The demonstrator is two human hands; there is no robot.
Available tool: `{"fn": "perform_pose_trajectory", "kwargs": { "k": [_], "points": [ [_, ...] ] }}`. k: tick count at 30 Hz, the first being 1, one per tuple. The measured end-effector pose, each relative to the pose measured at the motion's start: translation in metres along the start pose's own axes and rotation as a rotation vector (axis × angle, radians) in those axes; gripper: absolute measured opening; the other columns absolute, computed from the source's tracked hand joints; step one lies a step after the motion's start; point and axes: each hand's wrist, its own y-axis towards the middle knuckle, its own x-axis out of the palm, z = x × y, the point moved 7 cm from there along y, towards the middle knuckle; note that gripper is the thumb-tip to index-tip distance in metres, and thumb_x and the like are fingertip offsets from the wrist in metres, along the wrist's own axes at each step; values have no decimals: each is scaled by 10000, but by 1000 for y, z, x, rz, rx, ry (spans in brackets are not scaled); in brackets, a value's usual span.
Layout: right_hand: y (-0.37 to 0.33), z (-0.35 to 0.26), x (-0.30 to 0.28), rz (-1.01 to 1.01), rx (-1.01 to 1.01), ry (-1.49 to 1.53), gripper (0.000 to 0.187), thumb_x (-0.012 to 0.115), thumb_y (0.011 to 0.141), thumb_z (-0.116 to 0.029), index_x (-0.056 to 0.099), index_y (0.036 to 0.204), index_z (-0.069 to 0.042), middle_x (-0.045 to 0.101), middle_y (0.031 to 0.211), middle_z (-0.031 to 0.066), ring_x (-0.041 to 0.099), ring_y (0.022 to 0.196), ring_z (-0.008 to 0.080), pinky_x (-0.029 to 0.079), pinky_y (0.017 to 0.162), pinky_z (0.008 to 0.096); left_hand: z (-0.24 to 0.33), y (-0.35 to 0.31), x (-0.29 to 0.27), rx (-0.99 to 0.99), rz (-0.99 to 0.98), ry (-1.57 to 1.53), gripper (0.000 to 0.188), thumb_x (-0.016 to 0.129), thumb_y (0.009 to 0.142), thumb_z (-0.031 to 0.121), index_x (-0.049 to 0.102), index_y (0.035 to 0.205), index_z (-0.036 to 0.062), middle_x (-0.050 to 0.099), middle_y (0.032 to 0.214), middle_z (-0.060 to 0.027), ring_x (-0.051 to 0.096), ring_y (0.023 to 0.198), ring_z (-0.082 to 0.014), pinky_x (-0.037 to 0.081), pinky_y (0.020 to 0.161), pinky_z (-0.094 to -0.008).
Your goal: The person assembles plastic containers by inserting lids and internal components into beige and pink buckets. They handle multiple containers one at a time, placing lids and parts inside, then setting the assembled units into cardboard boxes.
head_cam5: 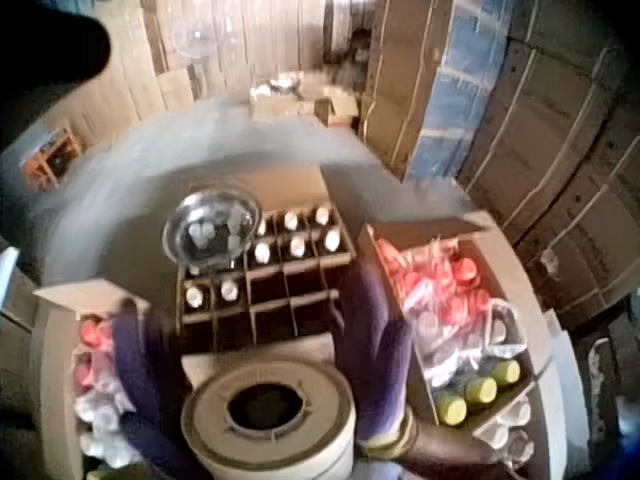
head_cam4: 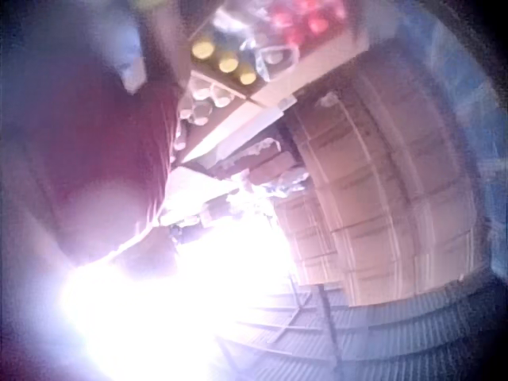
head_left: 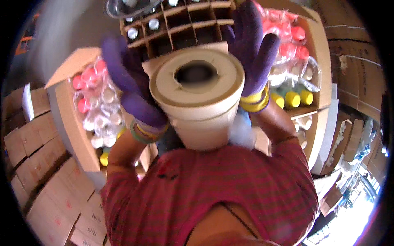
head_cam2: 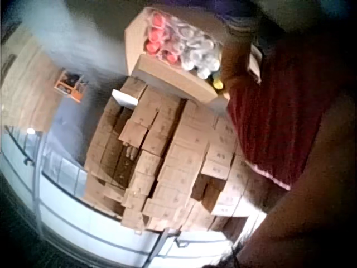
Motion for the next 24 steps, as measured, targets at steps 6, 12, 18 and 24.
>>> {"fn": "perform_pose_trajectory", "kwargs": {
  "k": [6,12,18,24],
  "points": [
    [6,-34,-1,-48,-55,-143,544,370,1012,-359,389,1445,-30,335,1517,166,289,1408,287,178,1169,423,-72,51,-34,-484,156,-447,727,307,951,670,388,1422,123,477,1394,-91,477,1239,-246,338,1068,-443],
    [-22,-36,25,-235,-98,-395,545,368,1008,-365,409,1431,-24,308,1525,193,250,1419,341,150,1172,455,-110,20,37,-815,-306,-927,563,472,939,573,506,1327,167,486,1380,-106,461,1255,-267,337,1073,-507],
    [-36,-30,94,-800,-258,-901,547,366,1003,-372,430,1417,-18,280,1532,220,211,1429,395,123,1175,486,-47,1,48,-718,-202,-646,746,463,919,620,352,1481,141,294,1544,-158,328,1398,-299,250,1138,-462],
    [-29,11,58,-900,-675,-1078,561,363,1001,-370,377,1444,-27,249,1541,245,166,1445,427,97,1183,492,22,-18,34,-30,-601,175,669,452,936,498,361,1458,88,302,1533,-186,350,1376,-348,277,1119,-463]
  ]
}}
